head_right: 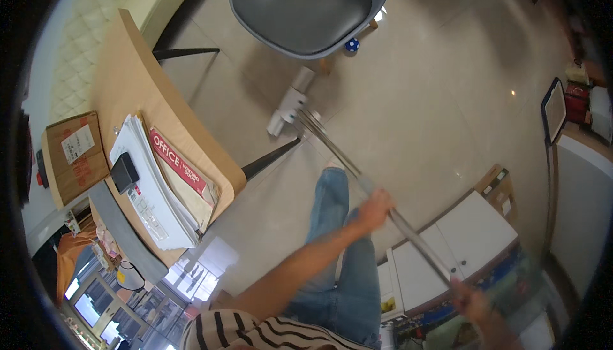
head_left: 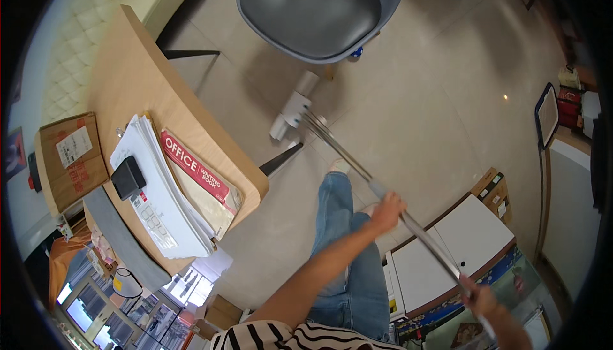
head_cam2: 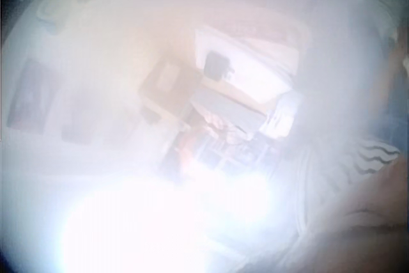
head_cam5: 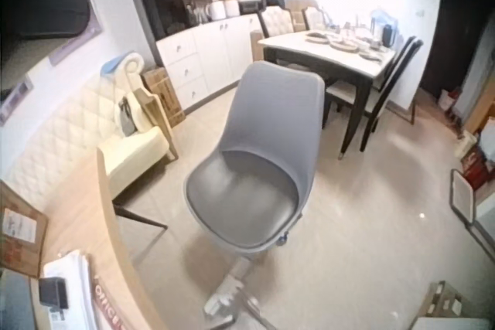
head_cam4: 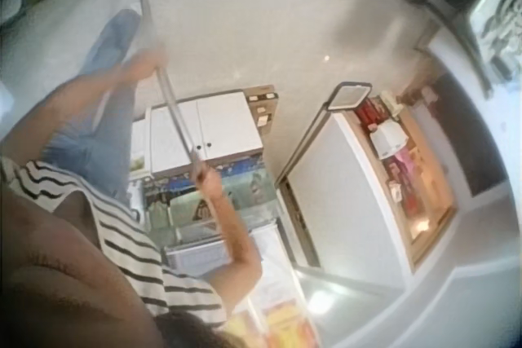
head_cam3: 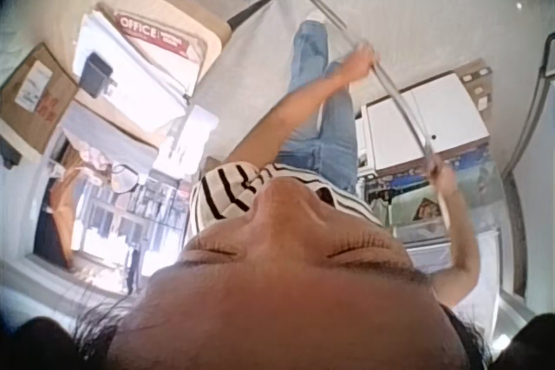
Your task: The person cleans the floor by mopping the hallway, opening a door to mop the bedroom floor, and then mopping the floor in the adjoining room using a mop.
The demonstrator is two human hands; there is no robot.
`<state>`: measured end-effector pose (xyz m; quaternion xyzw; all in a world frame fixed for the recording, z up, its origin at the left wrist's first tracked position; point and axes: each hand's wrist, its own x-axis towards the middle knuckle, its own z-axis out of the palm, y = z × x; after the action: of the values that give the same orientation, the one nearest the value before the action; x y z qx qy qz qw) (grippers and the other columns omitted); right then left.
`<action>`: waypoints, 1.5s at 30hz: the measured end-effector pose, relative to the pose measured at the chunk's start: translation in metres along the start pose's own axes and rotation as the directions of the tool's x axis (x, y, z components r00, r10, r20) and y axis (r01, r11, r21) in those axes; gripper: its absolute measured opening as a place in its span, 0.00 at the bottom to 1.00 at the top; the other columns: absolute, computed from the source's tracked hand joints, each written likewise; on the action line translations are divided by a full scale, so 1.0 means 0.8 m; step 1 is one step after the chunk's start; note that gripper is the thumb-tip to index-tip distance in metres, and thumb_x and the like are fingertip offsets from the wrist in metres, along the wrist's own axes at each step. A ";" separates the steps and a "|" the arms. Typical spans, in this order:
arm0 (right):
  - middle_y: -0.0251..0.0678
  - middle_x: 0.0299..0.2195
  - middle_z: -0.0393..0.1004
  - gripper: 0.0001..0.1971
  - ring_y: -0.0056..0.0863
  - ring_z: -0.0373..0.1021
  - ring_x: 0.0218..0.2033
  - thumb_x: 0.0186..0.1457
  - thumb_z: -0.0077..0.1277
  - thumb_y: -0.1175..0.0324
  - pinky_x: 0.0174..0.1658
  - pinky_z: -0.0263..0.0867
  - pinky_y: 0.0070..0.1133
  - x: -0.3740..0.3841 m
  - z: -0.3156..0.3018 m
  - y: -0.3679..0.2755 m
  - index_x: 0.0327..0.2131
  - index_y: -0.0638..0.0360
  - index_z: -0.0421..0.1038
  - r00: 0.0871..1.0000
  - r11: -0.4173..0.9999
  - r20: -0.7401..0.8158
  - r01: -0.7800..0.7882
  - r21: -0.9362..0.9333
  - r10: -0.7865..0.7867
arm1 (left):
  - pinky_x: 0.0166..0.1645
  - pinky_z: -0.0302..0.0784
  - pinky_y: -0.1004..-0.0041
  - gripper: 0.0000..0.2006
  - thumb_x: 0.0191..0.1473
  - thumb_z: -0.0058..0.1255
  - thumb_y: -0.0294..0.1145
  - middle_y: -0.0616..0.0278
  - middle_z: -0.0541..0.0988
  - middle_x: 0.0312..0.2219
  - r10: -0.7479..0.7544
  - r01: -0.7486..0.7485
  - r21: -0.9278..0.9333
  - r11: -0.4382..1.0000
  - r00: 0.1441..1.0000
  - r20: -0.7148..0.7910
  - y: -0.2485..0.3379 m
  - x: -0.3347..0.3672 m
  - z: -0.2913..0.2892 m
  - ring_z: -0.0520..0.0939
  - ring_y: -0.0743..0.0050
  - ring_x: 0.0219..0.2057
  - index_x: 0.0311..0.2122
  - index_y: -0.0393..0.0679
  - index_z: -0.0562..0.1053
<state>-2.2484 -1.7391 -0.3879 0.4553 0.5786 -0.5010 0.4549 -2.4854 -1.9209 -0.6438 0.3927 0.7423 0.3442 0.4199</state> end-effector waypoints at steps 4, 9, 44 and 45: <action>0.42 0.17 0.67 0.29 0.40 0.65 0.20 0.41 0.44 0.68 0.25 0.62 0.29 0.132 -0.021 -0.191 0.50 0.40 0.48 0.917 0.655 0.093 0.345 -0.672 -0.387 | 0.35 0.66 0.68 0.07 0.36 0.40 0.23 0.54 0.68 0.30 -0.150 0.190 0.064 0.980 0.905 -0.399 -0.136 0.039 -0.086 0.68 0.58 0.35 0.25 0.47 0.68; 0.45 0.22 0.67 0.28 0.42 0.65 0.24 0.43 0.42 0.70 0.29 0.61 0.30 0.258 0.046 -0.342 0.50 0.39 0.47 0.849 0.638 0.235 0.514 -0.573 -0.473 | 0.42 0.60 0.67 0.06 0.36 0.40 0.22 0.51 0.66 0.34 -0.096 0.313 0.205 0.927 0.729 -0.677 -0.274 0.028 -0.211 0.65 0.53 0.40 0.25 0.41 0.67; 0.40 0.13 0.62 0.22 0.35 0.59 0.12 0.41 0.42 0.71 0.17 0.56 0.26 -0.302 0.559 0.313 0.45 0.54 0.57 0.829 0.917 -0.403 0.302 -0.259 -0.387 | 0.31 0.69 0.68 0.05 0.33 0.45 0.27 0.58 0.66 0.25 0.248 -0.412 0.107 0.905 0.715 0.654 0.040 -0.524 0.320 0.66 0.61 0.32 0.22 0.43 0.67; 0.40 0.13 0.62 0.22 0.35 0.59 0.12 0.41 0.42 0.71 0.17 0.56 0.26 -0.319 0.565 0.304 0.45 0.54 0.57 0.828 0.919 -0.408 0.302 -0.253 -0.384 | 0.31 0.69 0.69 0.06 0.33 0.46 0.27 0.59 0.66 0.24 0.284 -0.477 0.080 0.875 0.641 0.713 0.035 -0.543 0.327 0.66 0.62 0.32 0.22 0.44 0.67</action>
<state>-1.9341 -2.1862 -0.2151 0.4043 0.7827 -0.4019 0.2499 -2.0962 -2.2398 -0.5739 0.6910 0.4733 0.1560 0.5236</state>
